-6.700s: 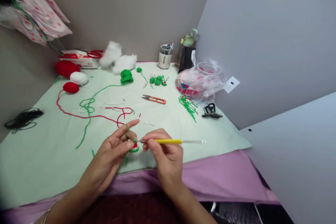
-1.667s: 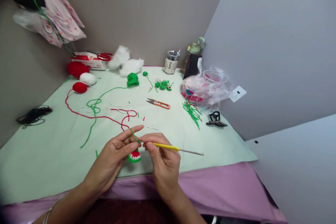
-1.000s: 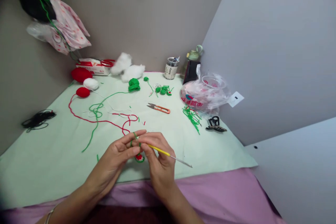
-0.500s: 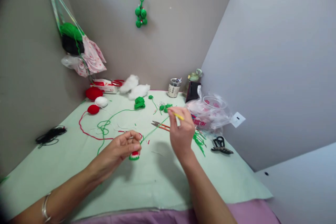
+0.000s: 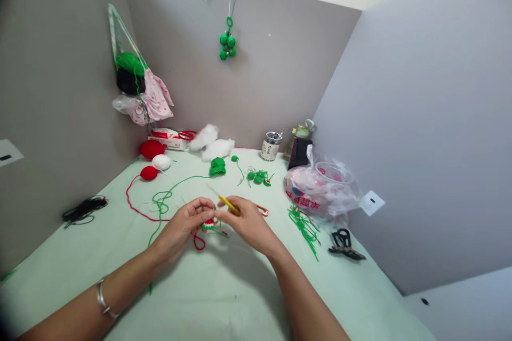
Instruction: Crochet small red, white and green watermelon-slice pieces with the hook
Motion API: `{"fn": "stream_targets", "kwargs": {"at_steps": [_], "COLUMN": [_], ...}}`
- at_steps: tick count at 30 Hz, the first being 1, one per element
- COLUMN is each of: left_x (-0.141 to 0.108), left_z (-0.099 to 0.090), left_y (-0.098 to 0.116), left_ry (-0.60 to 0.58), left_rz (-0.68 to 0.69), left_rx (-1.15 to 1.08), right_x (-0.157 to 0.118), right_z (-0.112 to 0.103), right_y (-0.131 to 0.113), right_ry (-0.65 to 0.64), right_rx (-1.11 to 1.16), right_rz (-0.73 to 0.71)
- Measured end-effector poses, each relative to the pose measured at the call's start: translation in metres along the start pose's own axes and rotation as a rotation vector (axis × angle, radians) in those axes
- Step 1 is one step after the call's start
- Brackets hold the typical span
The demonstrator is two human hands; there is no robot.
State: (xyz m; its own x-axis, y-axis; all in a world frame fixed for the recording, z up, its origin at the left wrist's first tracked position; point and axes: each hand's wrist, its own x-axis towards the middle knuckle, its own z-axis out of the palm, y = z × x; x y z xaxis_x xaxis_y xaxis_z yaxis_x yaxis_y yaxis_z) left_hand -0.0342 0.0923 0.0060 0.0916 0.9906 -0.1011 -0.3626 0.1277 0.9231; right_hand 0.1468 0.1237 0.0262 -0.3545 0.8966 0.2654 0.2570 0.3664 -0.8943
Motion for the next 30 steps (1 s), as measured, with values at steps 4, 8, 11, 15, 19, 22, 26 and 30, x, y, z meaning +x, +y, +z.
{"fn": "stream_targets", "kwargs": {"at_steps": [4, 8, 11, 15, 19, 22, 26, 30], "left_x": [0.003, 0.011, 0.014, 0.013, 0.011, 0.010, 0.007, 0.007], "left_z": [-0.005, -0.014, -0.018, -0.018, -0.017, -0.018, -0.017, -0.016], "left_y": [-0.006, -0.012, -0.017, -0.021, -0.023, -0.023, -0.022, -0.022], "left_ry": [0.018, 0.050, 0.076, 0.065, 0.049, 0.027, 0.002, 0.000], "left_rz": [-0.021, -0.044, -0.042, -0.025, 0.021, 0.045, 0.059, 0.048], "left_rx": [-0.050, -0.101, -0.127, -0.135, -0.136, -0.116, -0.090, -0.076], "right_x": [0.003, 0.007, 0.004, -0.004, -0.003, 0.002, 0.006, 0.004], "right_z": [0.003, 0.001, 0.006, 0.023, 0.031, 0.027, 0.024, 0.028], "right_y": [0.013, 0.025, 0.022, 0.015, 0.020, 0.026, 0.030, 0.030], "right_ry": [-0.060, 0.120, 0.131, -0.026, 0.008, 0.069, 0.088, 0.087], "right_rx": [0.026, 0.023, 0.020, -0.019, -0.052, -0.044, -0.020, 0.007], "right_rz": [0.061, 0.079, 0.051, 0.008, 0.023, 0.054, 0.074, 0.087]}}
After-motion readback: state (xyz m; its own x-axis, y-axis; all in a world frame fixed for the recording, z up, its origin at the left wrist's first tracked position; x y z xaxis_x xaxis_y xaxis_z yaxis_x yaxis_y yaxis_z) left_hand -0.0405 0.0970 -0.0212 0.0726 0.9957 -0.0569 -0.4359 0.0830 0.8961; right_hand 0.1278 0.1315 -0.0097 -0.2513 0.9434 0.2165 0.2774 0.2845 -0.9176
